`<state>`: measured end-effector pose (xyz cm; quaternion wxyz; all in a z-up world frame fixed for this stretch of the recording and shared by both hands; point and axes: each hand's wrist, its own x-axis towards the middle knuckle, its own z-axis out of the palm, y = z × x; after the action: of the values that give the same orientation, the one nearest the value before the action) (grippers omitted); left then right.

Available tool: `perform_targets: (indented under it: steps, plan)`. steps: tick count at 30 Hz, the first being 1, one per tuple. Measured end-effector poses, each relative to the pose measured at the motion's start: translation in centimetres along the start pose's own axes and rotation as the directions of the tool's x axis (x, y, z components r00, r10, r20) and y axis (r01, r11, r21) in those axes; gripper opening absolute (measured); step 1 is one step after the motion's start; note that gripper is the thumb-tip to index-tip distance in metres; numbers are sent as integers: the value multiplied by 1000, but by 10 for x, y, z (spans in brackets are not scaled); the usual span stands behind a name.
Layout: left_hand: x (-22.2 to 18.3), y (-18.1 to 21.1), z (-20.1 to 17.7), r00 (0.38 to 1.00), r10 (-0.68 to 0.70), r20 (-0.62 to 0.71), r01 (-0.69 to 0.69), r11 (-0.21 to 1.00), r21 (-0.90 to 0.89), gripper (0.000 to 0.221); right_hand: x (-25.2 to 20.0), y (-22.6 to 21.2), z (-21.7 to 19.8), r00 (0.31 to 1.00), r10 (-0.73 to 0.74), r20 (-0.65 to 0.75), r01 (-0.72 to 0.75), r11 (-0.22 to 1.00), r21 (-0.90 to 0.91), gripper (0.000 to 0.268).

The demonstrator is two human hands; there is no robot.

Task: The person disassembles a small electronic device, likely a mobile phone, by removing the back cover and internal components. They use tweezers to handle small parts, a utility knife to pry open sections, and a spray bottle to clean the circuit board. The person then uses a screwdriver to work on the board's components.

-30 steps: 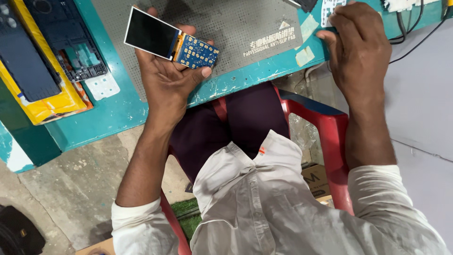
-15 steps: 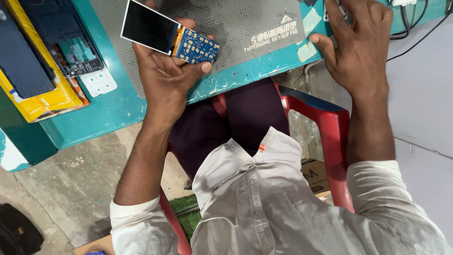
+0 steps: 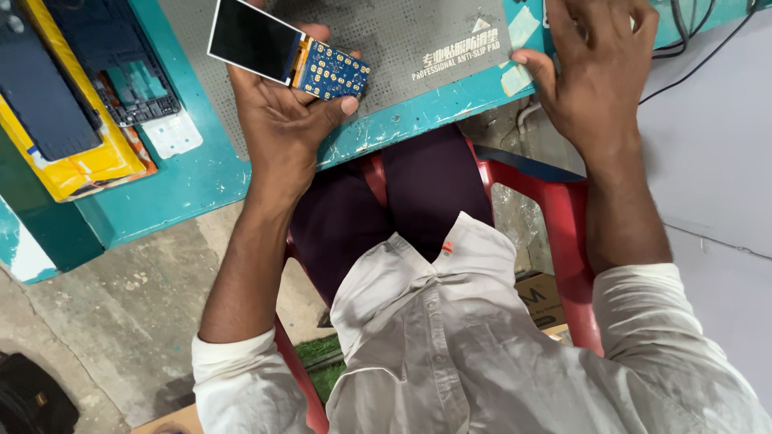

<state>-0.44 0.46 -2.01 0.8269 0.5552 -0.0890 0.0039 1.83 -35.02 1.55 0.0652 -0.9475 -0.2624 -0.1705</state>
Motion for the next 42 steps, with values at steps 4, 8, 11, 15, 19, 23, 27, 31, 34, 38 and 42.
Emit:
perform_targets:
  steps: [4,8,11,15,19,23,27,31,34,38,42]
  plan:
    - [-2,-4,-4,1000,13,15,-14,1000,23,98,-6,7,4,998,-28,-62,29,999,21,48]
    - [-2,-5,-4,1000,-3,1,3,1000,9,97,-8,9,17,988,-13,-156,16,1000,17,46]
    - [-1,-6,-5,1000,-10,-4,10,1000,0,95,-9,11,19,987,13,-160,-16,1000,-16,45]
    - [-1,-8,-5,1000,4,1,-4,1000,13,90,-11,16,20,994,56,-97,-59,998,-33,52]
    - [-2,-9,-5,1000,10,5,-10,1000,3,89,-11,16,23,995,86,-50,-90,993,-78,55]
    - [-2,-10,-6,1000,14,5,-14,1000,7,89,-12,13,21,992,122,-29,-123,992,-26,56]
    - [-1,-8,-5,1000,17,9,-17,1000,19,89,-14,15,29,987,92,-134,-96,995,-23,55]
    - [1,-4,-2,1000,-23,-21,23,999,32,90,-19,25,37,975,-30,-221,7,995,-104,53]
    - [2,-3,-1,1000,-3,0,3,1000,26,90,-21,30,40,959,-148,-243,129,987,-95,49]
    - [3,-2,-1,998,-58,-38,59,998,20,91,-23,29,40,962,-138,-236,114,987,-112,42]
    - [0,-6,-3,1000,-4,-5,4,999,38,91,-18,26,38,935,-178,-307,166,984,-63,36]
